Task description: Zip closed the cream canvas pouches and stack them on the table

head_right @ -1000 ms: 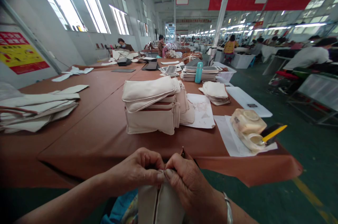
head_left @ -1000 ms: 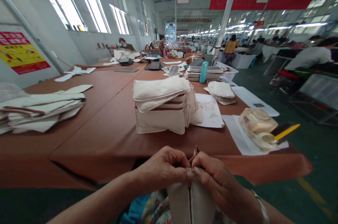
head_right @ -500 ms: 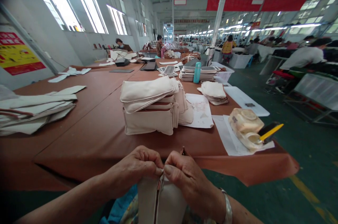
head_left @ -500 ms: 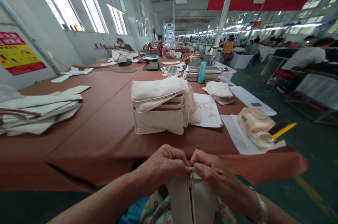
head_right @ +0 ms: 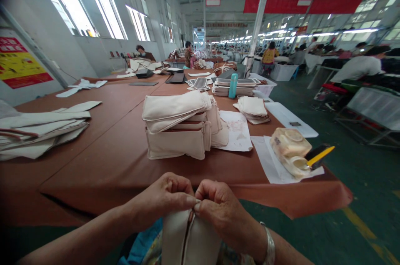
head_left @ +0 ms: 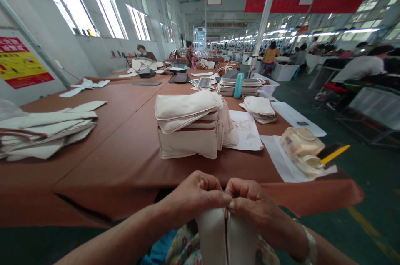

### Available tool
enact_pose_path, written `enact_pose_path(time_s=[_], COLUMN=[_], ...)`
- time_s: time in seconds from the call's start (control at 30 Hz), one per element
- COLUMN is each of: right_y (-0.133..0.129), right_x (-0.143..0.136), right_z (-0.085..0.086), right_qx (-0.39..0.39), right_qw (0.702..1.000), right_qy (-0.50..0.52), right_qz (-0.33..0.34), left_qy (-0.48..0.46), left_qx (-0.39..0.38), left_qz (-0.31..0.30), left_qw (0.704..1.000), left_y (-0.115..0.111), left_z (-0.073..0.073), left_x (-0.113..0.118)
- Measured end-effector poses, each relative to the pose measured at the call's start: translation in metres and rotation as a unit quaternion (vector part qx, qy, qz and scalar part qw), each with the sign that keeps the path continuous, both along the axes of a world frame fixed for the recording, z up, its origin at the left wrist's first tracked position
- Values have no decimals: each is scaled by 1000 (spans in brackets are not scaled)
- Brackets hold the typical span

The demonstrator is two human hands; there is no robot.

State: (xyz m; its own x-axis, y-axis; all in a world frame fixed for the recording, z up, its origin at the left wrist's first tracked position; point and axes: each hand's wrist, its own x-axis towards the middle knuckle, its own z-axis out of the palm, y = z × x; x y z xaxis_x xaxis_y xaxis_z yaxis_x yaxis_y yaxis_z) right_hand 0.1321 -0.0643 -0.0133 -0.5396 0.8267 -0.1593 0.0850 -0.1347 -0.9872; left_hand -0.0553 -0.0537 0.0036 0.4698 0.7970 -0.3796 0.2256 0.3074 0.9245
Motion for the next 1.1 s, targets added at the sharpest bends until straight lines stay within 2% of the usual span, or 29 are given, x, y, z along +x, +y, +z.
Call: enact_pose_path(time_s=[0.13,0.3,0.57,0.67,0.77,0.87,1.03,1.1], right_y=[2,4,0,-2,-4,-8,-12,-14], right_x=[0,0,-1,0,2,3,5,7], right_z=[1,-6,-15,-16,-17,-16,-14,-14], right_qx=[9,11,88,109,126,146,216,233], right_qw=[1000,1000,993,992,990,987,975,971], right_qy=[3,0,-39,-13,13,34,23,-3], right_qz=[3,1,-69,-65,-56,-50,-52,-55], left_qy=[73,130,155,134,44,-26,-22,-25], left_qx=[40,89,145,106,47,36,-64,-70], left_qz=[-28,-36,-26,-42,-50,-25,-47,-66], left_qw=[996,987,977,984,997,999,997,995], left_y=[4,2,-4,-2,0,2,2,1], left_z=[2,7,2,2,5,6,-2,-4], left_x=[-1,1,5,2,-2,-4,-3,-4])
